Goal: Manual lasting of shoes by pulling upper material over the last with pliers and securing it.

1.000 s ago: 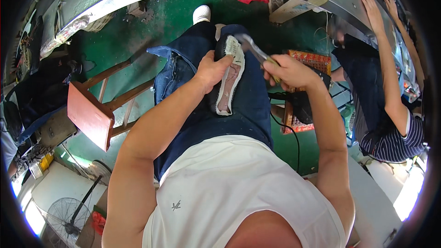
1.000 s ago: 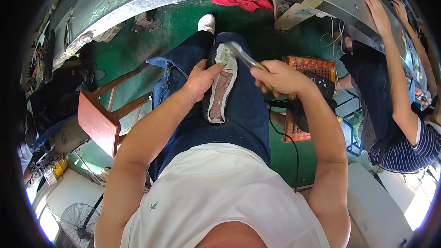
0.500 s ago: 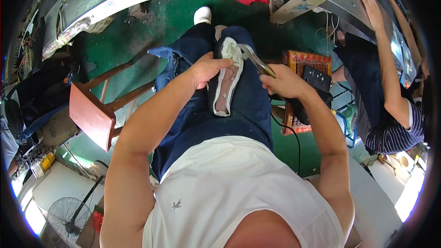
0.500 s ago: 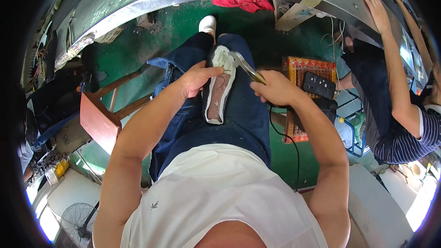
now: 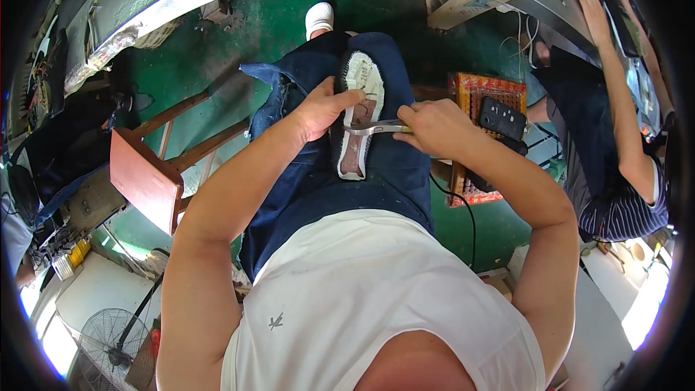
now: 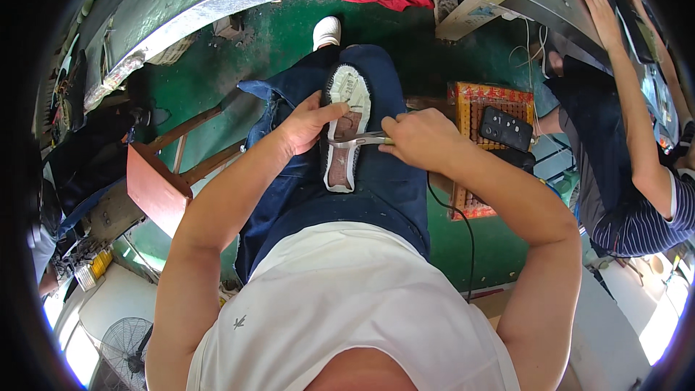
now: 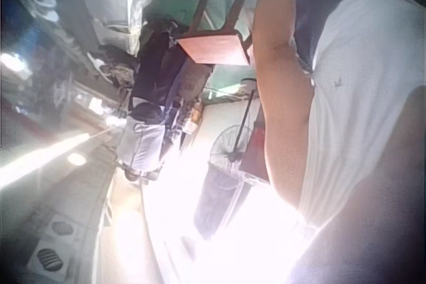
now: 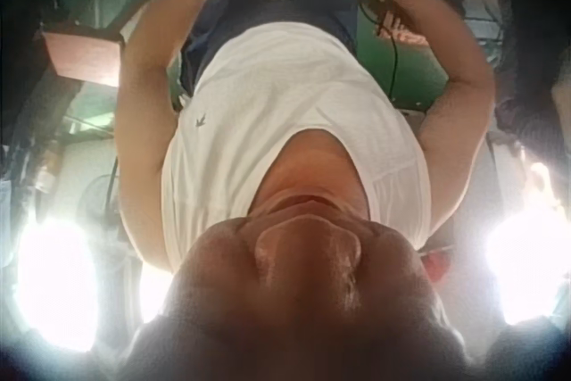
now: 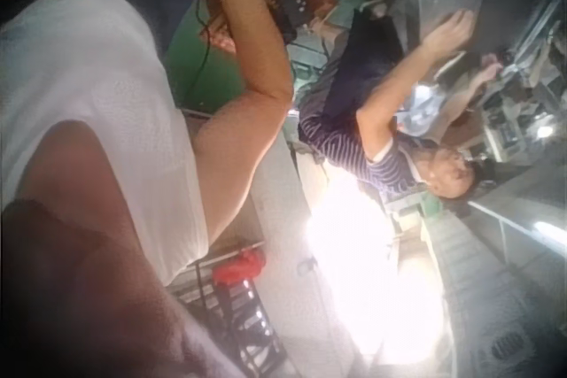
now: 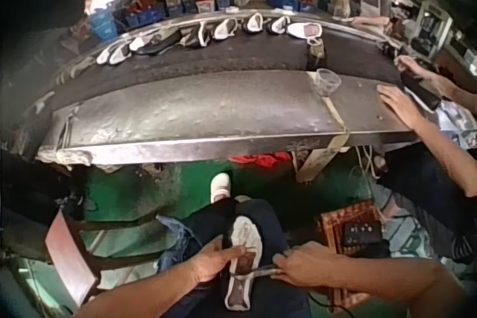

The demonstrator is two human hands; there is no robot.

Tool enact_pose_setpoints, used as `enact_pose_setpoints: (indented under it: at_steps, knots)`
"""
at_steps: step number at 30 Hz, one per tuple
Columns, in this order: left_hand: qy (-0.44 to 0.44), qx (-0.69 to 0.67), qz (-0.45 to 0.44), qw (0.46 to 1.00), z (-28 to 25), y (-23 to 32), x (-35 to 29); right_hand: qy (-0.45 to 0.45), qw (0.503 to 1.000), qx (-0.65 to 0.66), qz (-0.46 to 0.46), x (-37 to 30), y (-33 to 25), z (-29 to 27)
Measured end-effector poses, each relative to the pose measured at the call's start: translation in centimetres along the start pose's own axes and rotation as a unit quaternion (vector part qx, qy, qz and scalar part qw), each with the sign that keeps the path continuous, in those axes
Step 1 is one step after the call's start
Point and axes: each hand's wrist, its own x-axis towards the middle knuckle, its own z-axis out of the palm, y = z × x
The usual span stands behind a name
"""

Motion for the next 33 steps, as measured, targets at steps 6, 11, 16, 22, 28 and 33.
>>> enact_pose_setpoints:
  at_steps: [6,11,16,22,28,33]
  knots:
    - [0.018,0.041,0.015,0.999,1.0,0.0,-1.3,0.122,0.988,0.084,-0.051,0.8,4.3,5.0]
    - [-0.036,0.150,0.115,0.981,0.4,-1.7,-1.9,0.107,0.988,0.112,-0.008,-1.7,2.6,5.2]
    - [0.039,0.250,0.157,0.955,1.2,-3.2,-2.0,0.193,0.976,0.099,-0.002,-5.6,-1.6,5.5]
    - [0.118,0.329,0.169,0.921,3.3,-2.9,-2.8,-0.002,0.989,0.085,0.120,-6.0,-3.0,3.9]
    - [-0.002,0.173,0.177,0.969,1.0,-7.3,-4.3,0.003,0.962,0.263,0.078,-4.9,1.3,7.8]
    - [0.019,0.259,0.174,0.950,0.2,-8.5,-3.8,-0.154,0.883,0.426,0.122,-5.5,3.1,3.8]
